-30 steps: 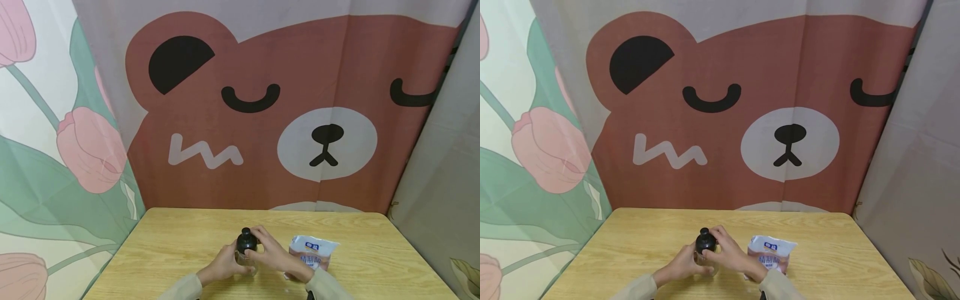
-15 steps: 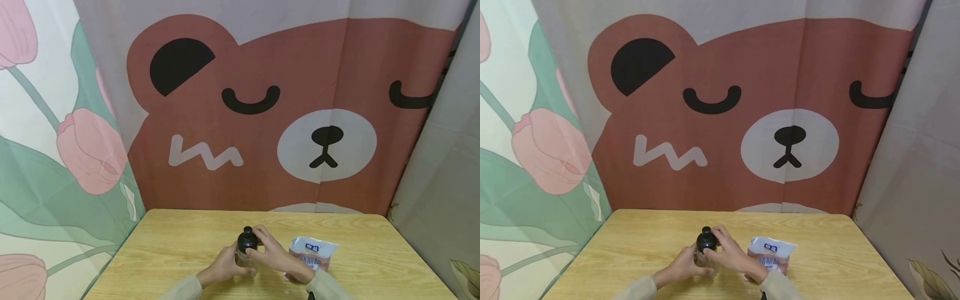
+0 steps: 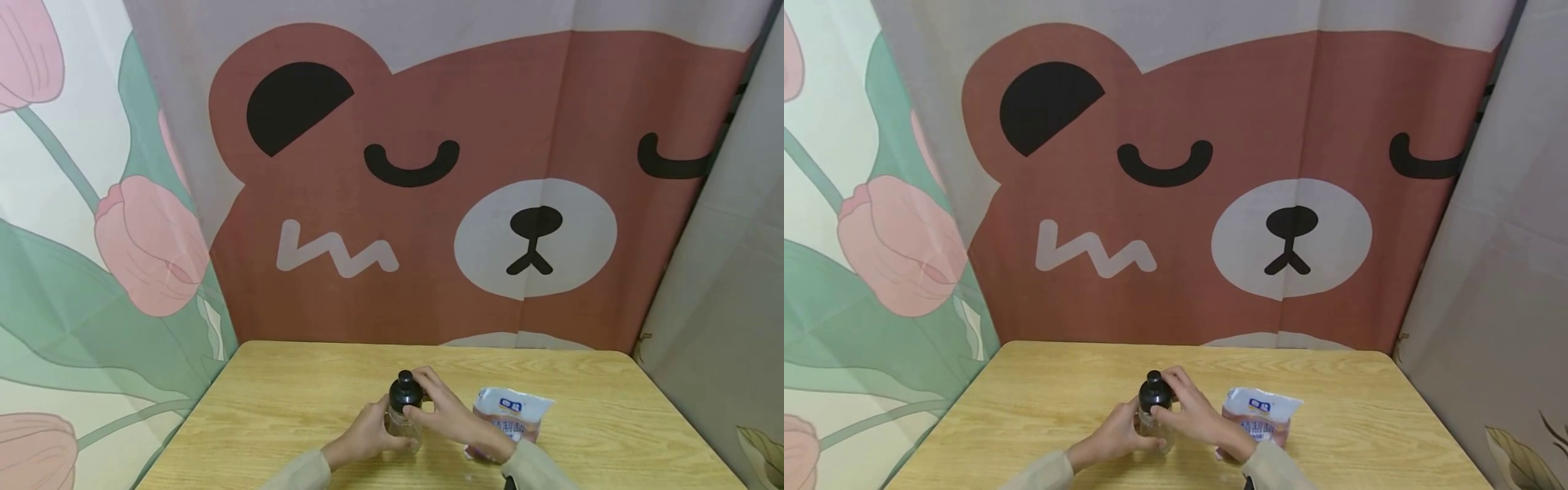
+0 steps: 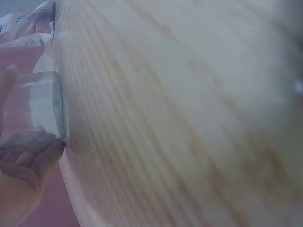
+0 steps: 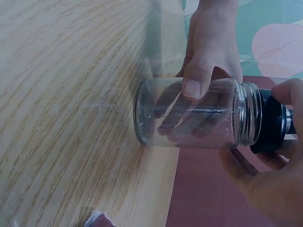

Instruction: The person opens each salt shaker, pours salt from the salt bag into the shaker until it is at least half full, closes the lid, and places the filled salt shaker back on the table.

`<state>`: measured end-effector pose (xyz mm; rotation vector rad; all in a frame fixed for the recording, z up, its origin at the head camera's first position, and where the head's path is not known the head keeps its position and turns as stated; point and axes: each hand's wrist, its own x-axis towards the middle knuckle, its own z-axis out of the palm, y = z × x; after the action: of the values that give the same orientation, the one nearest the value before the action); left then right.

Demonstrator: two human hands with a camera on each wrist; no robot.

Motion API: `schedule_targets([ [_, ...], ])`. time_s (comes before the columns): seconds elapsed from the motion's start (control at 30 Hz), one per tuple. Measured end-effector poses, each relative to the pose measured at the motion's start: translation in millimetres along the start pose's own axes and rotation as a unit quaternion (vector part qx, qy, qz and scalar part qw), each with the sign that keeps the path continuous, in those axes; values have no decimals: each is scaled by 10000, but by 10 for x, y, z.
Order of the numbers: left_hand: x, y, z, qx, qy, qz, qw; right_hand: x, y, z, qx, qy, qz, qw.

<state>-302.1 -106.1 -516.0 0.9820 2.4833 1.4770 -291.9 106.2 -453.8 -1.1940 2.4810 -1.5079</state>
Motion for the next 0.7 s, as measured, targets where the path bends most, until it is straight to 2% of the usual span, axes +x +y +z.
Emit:
schedule_targets([
  [0.33,-6,16,2,-3,8,-88,10000,-6,77,21,-140,43,-136,9998],
  [0.5,-11,31,-1,-27,23,-237,9997,-5,61,16,-103,43,-111,9999],
  [0.7,-14,31,-1,-9,55,-252,9997,-8,49,15,-106,86,-64,9999],
])
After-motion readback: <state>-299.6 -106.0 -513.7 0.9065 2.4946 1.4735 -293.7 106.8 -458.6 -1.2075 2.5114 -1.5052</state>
